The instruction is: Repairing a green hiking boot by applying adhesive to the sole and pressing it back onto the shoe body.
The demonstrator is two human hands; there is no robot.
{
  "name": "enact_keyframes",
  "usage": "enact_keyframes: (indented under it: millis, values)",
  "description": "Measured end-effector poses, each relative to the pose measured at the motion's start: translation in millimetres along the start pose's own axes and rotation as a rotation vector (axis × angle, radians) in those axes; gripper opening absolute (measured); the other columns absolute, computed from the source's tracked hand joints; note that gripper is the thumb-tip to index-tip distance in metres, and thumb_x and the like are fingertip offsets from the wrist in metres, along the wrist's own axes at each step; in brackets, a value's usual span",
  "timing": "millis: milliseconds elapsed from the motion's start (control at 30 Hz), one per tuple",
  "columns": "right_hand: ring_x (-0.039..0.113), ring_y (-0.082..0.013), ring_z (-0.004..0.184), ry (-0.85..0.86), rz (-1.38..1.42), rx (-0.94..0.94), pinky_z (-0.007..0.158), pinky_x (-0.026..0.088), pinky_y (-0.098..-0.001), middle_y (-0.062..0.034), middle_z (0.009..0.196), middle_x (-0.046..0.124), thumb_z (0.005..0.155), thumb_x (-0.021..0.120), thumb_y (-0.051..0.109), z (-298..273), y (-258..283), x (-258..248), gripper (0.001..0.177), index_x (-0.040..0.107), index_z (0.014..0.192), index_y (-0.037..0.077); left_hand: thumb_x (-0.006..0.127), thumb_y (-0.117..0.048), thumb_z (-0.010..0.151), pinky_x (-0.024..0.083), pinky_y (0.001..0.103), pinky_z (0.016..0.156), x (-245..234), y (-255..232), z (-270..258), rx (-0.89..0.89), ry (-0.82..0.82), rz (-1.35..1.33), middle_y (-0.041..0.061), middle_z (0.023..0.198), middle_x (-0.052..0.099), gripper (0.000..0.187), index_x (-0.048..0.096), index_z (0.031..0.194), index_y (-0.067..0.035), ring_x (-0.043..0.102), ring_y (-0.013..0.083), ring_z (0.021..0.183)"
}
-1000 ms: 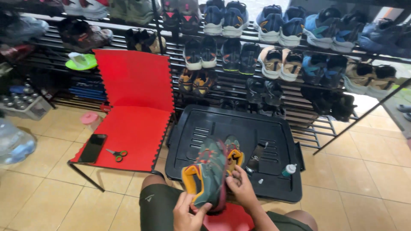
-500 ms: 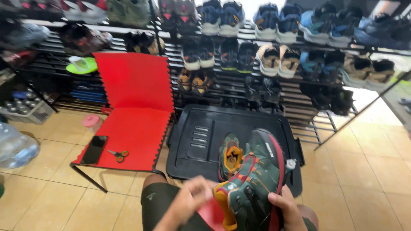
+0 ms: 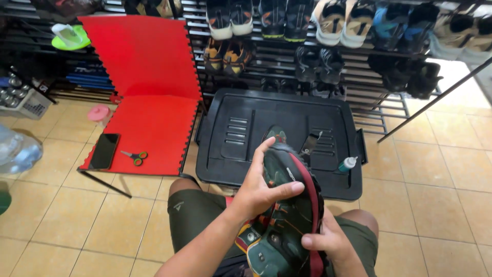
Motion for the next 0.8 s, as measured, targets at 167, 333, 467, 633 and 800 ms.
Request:
enact_keyframes:
  millis: [167,333,467,633,800]
  values:
    - [0.062,-0.0378,0.129,0.042,0.025,0.041,0.105,0.053,-0.0529,-0.0237,0.146,0.06,0.073,0.09,0.02,8,-17,-8,0.099,0.037,0.155,0.0,0.084,-0.043,0.059,0.051,0.033,0.105,-11,4,0,0.067,-0.094,0.045,0.01,0.127,0.066,0.109,0.037,0.153,-0.016,0.064,0.0193,0.116]
    - [0.066,-0.0406,0.122,0.064,0.028,0.084,0.098,0.058,-0.0542,-0.0247,0.138,0.064,0.073,0.091,0.026,10,-17,0,0.093,0.045,0.149,0.0,0.087,-0.03,0.058,0.056,0.031,0.092,-13,-1,-5,0.026,-0.133,-0.083,0.008,0.112,0.068,0.094,0.049,0.141,-0.01,0.066,0.0179,0.102]
    - [0.062,-0.0389,0.128,0.087,-0.021,0.031,0.102,0.055,-0.0532,-0.0229,0.145,0.058,0.075,0.092,0.027,10,-23,-10,0.098,0.039,0.153,0.001,0.087,-0.029,0.059,0.058,0.033,0.092,-12,-3,-8,0.025,-0.119,-0.093,0.009,0.113,0.067,0.093,0.047,0.141,-0.01,0.067,0.0195,0.103]
    - [0.066,-0.0388,0.121,-0.005,-0.035,0.104,0.096,0.059,-0.0534,-0.0234,0.139,0.063,0.068,0.092,0.029,9,-33,-21,0.1,0.043,0.151,0.002,0.089,-0.028,0.055,0.057,0.033,0.094,-14,0,-7,0.001,-0.146,-0.109,0.01,0.112,0.07,0.096,0.048,0.14,-0.01,0.068,0.0206,0.104]
    - [0.07,-0.037,0.119,-0.18,-0.126,0.149,0.096,0.06,-0.0509,-0.0222,0.135,0.07,0.07,0.083,0.025,10,-45,-39,0.088,0.051,0.149,0.002,0.089,-0.03,0.052,0.055,0.031,0.1,-18,2,-4,-0.016,-0.224,-0.074,0.009,0.123,0.066,0.104,0.044,0.144,-0.01,0.067,0.0186,0.112]
Point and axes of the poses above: each hand's wrist, its own z-axis towards the middle knuckle, its own x-axis out of the palm, y = z × x, the point moved 4 cm from there along z, towards the middle knuckle
